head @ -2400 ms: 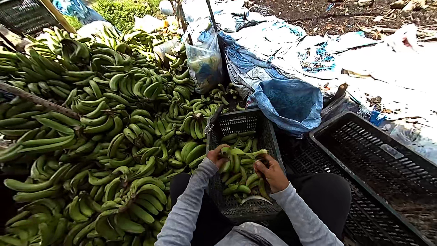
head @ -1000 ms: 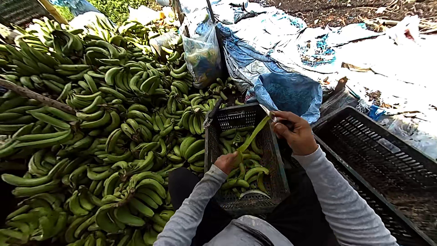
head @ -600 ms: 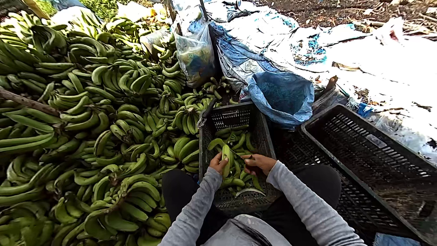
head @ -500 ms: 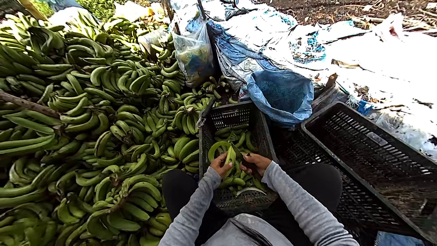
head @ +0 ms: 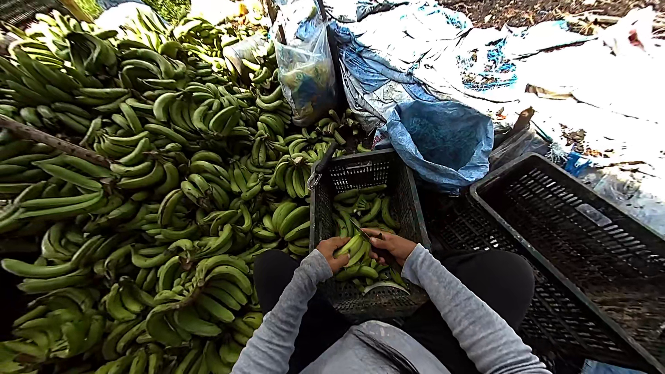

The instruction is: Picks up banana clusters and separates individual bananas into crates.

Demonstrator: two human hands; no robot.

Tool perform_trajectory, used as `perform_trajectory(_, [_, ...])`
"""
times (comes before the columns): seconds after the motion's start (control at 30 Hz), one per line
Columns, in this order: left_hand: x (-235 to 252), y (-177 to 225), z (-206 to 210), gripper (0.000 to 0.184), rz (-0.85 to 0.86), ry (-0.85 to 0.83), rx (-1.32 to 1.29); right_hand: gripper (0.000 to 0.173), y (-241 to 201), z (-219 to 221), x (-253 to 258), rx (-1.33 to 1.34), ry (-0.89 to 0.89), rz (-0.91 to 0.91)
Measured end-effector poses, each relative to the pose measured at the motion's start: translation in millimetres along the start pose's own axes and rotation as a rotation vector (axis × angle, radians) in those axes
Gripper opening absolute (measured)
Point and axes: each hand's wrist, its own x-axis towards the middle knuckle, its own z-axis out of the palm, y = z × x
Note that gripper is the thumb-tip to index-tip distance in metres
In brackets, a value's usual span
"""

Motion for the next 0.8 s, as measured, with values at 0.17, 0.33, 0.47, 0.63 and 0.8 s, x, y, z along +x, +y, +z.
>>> perform_trajectory(0.17, [-2.7,-1.8,16.6,0.043,-0.068,0.094,-0.220,0.026,13.7,18.1,12.2,0.006,0.158,-0.065])
perform_trajectory(0.33, [-13.5,-4.8,23.1,0.035,-0.106,0.208,-0.580,0.020,21.8,21.5,23.3,-0.098,0.361,-0.088])
perform_trajectory(0.47, [-13.9,-6.1,4.6,0.041,-0.122,0.469,-1.107,0.044,35.8,-41.0,38.4,-0.237,0.738,0.149])
perform_trajectory(0.63, [23.4,-2.5,-5.3,0.042,-0.607,0.649,-1.544,0.071,12.7,8.3,25.5,-0.749,0.377,-0.012])
perform_trajectory(0.8, [39.5,8.3,14.2,0.033,-0.623,0.600,-1.210,0.059,6.6,42.9,-2.7,-1.030,-0.010,-0.369])
